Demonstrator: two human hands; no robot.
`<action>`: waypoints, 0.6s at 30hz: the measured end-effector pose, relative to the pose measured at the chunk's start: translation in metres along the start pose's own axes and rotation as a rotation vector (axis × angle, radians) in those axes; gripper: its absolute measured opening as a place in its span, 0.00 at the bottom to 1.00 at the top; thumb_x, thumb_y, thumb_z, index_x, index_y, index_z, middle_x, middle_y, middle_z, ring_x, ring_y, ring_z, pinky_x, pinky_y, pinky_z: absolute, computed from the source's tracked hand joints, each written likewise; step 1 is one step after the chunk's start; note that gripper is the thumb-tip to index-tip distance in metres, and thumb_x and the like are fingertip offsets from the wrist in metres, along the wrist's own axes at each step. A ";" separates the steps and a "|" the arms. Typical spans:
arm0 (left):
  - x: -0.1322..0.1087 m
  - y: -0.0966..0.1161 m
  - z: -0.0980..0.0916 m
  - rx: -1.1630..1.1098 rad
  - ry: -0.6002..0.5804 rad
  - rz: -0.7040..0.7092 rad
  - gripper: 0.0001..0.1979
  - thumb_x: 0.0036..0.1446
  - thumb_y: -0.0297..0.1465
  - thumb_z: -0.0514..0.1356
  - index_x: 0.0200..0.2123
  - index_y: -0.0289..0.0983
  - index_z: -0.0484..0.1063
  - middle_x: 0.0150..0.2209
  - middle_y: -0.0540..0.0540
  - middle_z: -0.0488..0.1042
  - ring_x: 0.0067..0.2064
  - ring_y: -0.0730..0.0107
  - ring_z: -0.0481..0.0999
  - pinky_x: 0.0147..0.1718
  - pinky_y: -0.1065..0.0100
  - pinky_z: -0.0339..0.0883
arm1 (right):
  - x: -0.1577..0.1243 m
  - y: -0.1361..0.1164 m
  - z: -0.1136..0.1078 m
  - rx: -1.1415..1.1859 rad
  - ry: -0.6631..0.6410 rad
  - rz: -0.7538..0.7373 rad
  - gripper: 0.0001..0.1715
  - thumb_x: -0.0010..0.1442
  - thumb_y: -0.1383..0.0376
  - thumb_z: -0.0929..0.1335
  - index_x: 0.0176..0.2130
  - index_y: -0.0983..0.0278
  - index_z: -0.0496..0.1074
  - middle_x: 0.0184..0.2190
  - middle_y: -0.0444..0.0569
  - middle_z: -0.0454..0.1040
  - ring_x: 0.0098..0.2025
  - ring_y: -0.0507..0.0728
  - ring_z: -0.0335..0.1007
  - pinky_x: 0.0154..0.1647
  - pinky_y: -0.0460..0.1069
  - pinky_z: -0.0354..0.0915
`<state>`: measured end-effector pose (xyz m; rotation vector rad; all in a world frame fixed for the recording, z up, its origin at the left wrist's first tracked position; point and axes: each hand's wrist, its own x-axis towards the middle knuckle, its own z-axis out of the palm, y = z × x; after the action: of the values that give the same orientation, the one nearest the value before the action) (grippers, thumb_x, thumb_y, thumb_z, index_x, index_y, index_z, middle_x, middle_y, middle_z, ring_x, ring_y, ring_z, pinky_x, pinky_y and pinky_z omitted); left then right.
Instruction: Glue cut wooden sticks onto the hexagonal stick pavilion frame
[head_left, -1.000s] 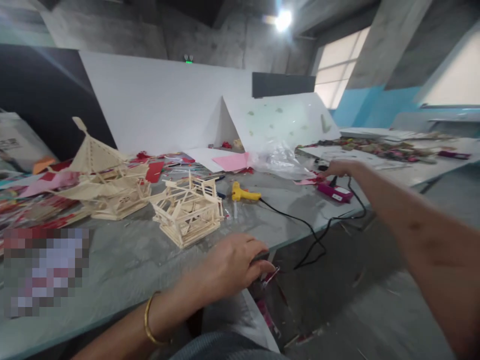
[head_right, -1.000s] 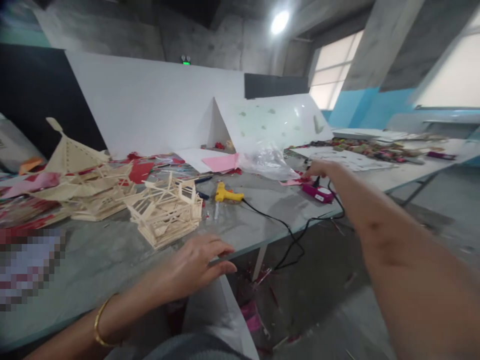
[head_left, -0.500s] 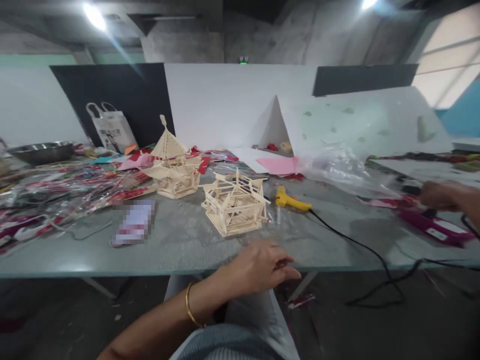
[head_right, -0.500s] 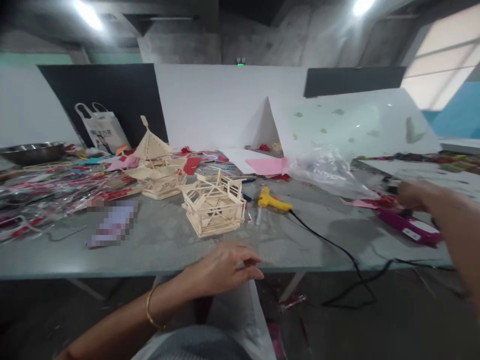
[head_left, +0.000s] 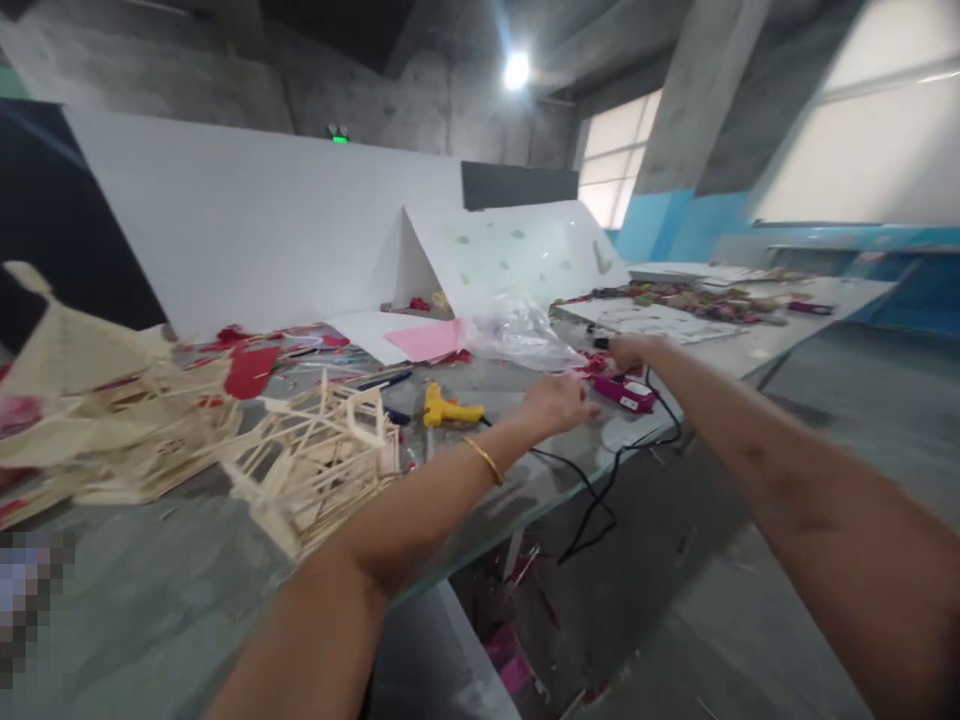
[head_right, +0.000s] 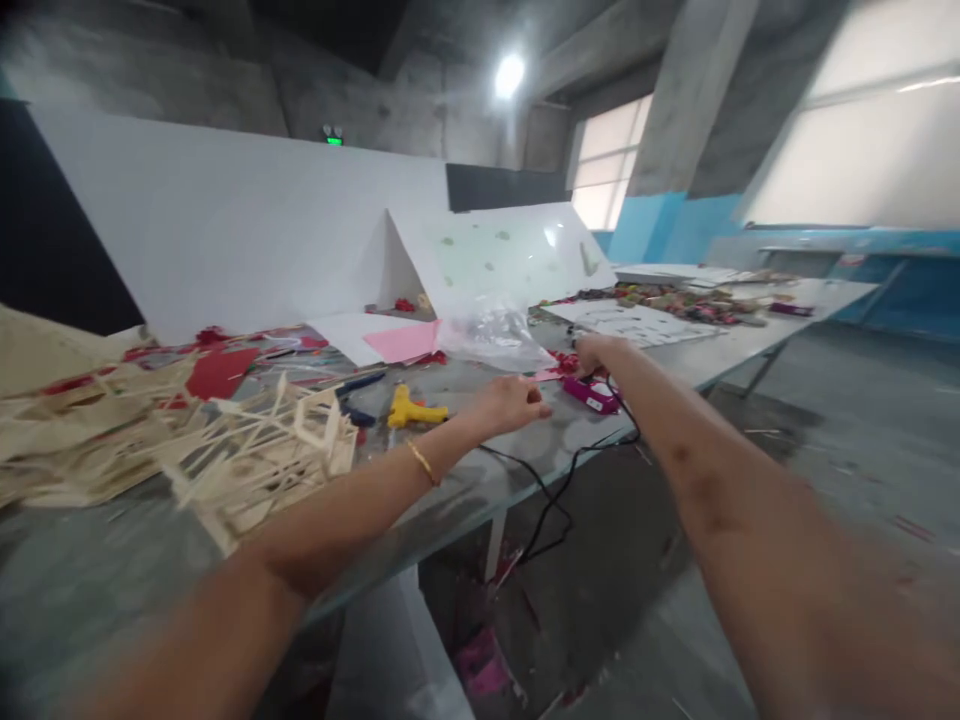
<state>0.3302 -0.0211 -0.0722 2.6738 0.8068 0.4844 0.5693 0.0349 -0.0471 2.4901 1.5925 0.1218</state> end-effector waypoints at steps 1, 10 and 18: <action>0.025 -0.002 0.009 0.004 -0.001 -0.035 0.18 0.52 0.43 0.58 0.37 0.33 0.74 0.42 0.40 0.76 0.44 0.61 0.74 0.40 0.68 0.65 | 0.002 0.003 0.000 -0.030 -0.085 -0.003 0.15 0.63 0.59 0.65 0.44 0.69 0.69 0.39 0.49 0.70 0.37 0.52 0.69 0.37 0.50 0.69; 0.127 0.013 0.085 -0.024 0.098 -0.095 0.47 0.43 0.55 0.60 0.56 0.26 0.54 0.52 0.29 0.67 0.55 0.53 0.66 0.51 0.63 0.61 | 0.021 0.022 0.003 -0.147 -0.358 -0.116 0.15 0.62 0.58 0.65 0.41 0.69 0.69 0.37 0.48 0.71 0.36 0.52 0.69 0.37 0.50 0.68; 0.146 0.023 0.106 -0.060 0.034 -0.174 0.56 0.37 0.53 0.64 0.61 0.27 0.45 0.58 0.28 0.59 0.60 0.49 0.58 0.55 0.59 0.56 | 0.007 0.032 0.001 -0.190 -0.229 -0.233 0.19 0.59 0.56 0.66 0.27 0.69 0.71 0.23 0.46 0.72 0.28 0.51 0.69 0.33 0.47 0.64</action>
<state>0.4980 0.0249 -0.1253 2.5185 1.0077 0.5029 0.6012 0.0283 -0.0416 2.0784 1.6716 -0.0414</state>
